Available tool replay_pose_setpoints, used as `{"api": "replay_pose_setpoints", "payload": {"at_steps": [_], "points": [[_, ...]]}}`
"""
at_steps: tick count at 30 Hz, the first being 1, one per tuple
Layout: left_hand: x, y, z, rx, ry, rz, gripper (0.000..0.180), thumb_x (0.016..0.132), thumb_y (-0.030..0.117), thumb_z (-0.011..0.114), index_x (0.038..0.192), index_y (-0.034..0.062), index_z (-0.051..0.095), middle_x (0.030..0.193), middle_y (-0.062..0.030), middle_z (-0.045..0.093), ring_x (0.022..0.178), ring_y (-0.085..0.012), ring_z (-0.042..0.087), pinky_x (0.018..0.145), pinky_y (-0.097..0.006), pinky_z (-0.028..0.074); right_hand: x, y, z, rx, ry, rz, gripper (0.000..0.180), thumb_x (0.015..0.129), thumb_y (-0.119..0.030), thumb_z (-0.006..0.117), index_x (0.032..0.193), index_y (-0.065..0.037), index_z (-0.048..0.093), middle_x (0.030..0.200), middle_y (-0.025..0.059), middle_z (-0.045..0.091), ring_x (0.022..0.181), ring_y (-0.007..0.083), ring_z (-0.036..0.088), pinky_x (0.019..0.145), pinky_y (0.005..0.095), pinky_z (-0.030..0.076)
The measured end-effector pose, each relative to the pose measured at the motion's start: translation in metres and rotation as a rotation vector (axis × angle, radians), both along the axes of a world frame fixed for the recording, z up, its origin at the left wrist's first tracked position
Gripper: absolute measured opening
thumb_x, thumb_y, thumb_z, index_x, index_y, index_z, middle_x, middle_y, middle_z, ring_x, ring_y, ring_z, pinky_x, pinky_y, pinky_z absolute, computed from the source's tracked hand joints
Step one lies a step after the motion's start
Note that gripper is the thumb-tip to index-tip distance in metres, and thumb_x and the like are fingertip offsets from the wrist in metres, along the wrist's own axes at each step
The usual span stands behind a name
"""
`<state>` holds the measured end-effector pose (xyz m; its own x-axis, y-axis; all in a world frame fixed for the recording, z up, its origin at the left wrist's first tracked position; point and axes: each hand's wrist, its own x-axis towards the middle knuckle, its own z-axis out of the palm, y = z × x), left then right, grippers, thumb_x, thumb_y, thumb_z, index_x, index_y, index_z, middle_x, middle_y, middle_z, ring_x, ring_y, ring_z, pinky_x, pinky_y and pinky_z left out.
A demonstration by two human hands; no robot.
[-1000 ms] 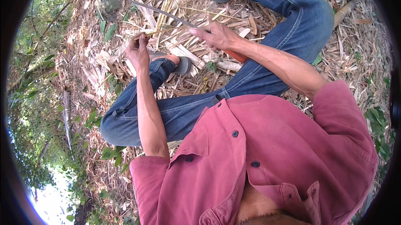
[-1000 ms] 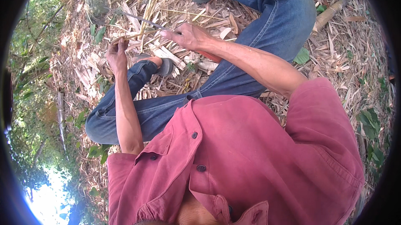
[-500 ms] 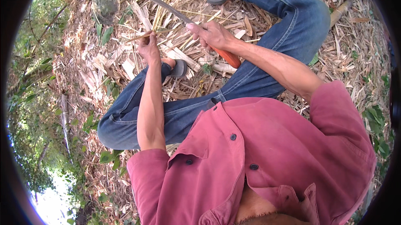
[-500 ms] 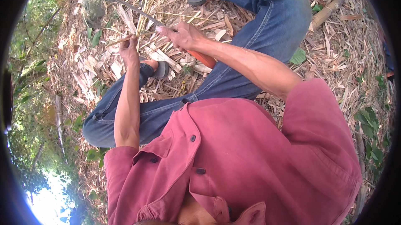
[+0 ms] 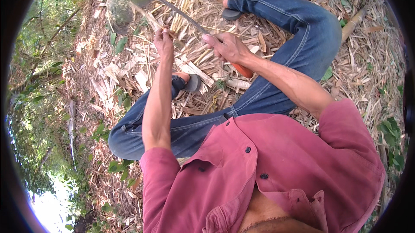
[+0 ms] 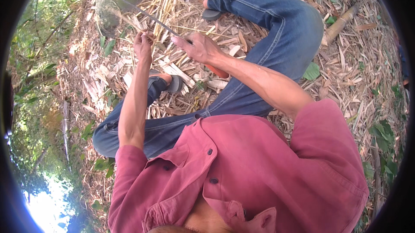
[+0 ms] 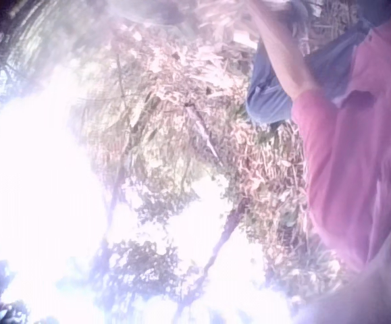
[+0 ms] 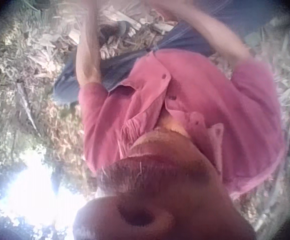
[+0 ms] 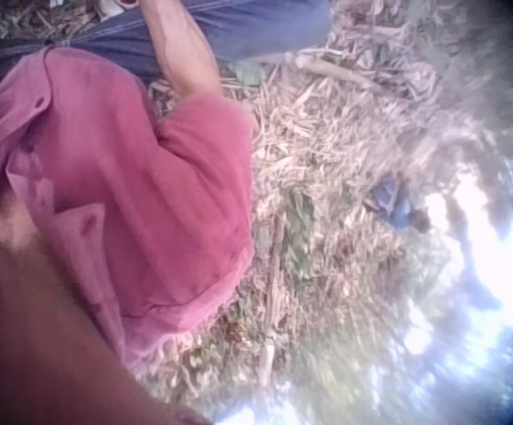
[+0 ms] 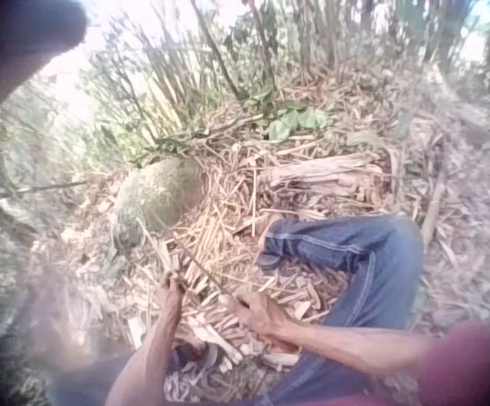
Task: The person sits on the forest floor and uses a large machete to repeatedly shave and sharpen thin wooden sticks. They hold the sticks in one hand and draw the blade along them to create fine shavings, occasionally adjusting their grip or the stick's position.
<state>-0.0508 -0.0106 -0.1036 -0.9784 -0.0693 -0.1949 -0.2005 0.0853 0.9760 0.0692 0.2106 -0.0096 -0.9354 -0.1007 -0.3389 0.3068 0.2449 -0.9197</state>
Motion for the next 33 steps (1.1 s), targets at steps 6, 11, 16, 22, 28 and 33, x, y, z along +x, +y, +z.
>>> {"api": "replay_pose_setpoints", "payload": {"at_steps": [6, 11, 16, 22, 28, 33], "points": [[0.027, -0.024, 0.113, 0.214, -0.291, -0.196, 0.034, 0.099, 0.019, 0.043, 0.129, 0.0041, 0.048, 0.069, 0.0015, 0.049, 0.050, -0.0053, 0.042, 0.045, -0.019, 0.038, -0.007, 0.006, 0.018, 0.216, 0.374, -0.005, 0.071, 0.084, -0.068, 0.046, 0.071, -0.001, 0.065, 0.050, 0.0127, 0.053, 0.047, 0.0254, 0.053, 0.050, 0.0395, 0.041], [0.076, -0.002, 0.176, 0.352, -0.426, -0.190, 0.037, 0.099, 0.015, 0.043, 0.134, 0.0053, 0.040, 0.067, 0.0027, 0.041, 0.048, -0.0049, 0.035, 0.041, -0.019, 0.031, 0.002, 0.009, 0.035, 0.396, 0.328, 0.180, 0.064, 0.085, -0.064, 0.048, 0.086, -0.003, 0.065, 0.064, 0.0148, 0.060, 0.060, 0.0299, 0.060, 0.056, 0.0420, 0.045], [0.101, 0.010, 0.186, 0.517, -0.513, -0.233, 0.034, 0.100, 0.015, 0.041, 0.131, 0.0033, 0.041, 0.069, 0.0028, 0.038, 0.049, -0.0032, 0.033, 0.040, -0.018, 0.029, 0.009, 0.004, 0.028, 0.457, 0.481, 0.246, 0.055, 0.082, -0.060, 0.055, 0.083, -0.005, 0.062, 0.065, 0.0131, 0.061, 0.062, 0.0300, 0.062, 0.057, 0.0405, 0.047], [0.119, 0.007, 0.199, 0.520, -0.521, -0.178, 0.038, 0.099, 0.016, 0.044, 0.134, 0.0015, 0.043, 0.065, 0.0042, 0.037, 0.046, -0.0023, 0.031, 0.038, -0.017, 0.028, 0.012, 0.001, 0.032, 0.509, 0.608, 0.250, 0.055, 0.083, -0.060, 0.055, 0.083, -0.005, 0.062, 0.066, 0.0134, 0.062, 0.062, 0.0301, 0.063, 0.056, 0.0411, 0.047], [0.146, -0.002, 0.216, 0.383, -0.467, -0.168, 0.043, 0.098, 0.019, 0.046, 0.138, 0.0040, 0.039, 0.063, 0.0057, 0.036, 0.045, -0.0005, 0.031, 0.037, -0.015, 0.029, 0.010, 0.000, 0.028, 0.527, 0.653, 0.235, 0.059, 0.082, -0.064, 0.052, 0.077, -0.005, 0.058, 0.059, 0.0122, 0.059, 0.056, 0.0297, 0.062, 0.052, 0.0395, 0.048], [0.177, -0.007, 0.230, 0.394, -0.515, -0.130, 0.042, 0.098, 0.018, 0.046, 0.137, 0.0034, 0.039, 0.062, 0.0057, 0.037, 0.043, -0.0007, 0.032, 0.036, -0.015, 0.029, -0.004, 0.013, 0.022, 0.565, 0.477, 0.195, 0.070, 0.081, -0.072, 0.045, 0.068, -0.004, 0.059, 0.047, 0.0121, 0.053, 0.049, 0.0295, 0.061, 0.047, 0.0405, 0.049]]}}
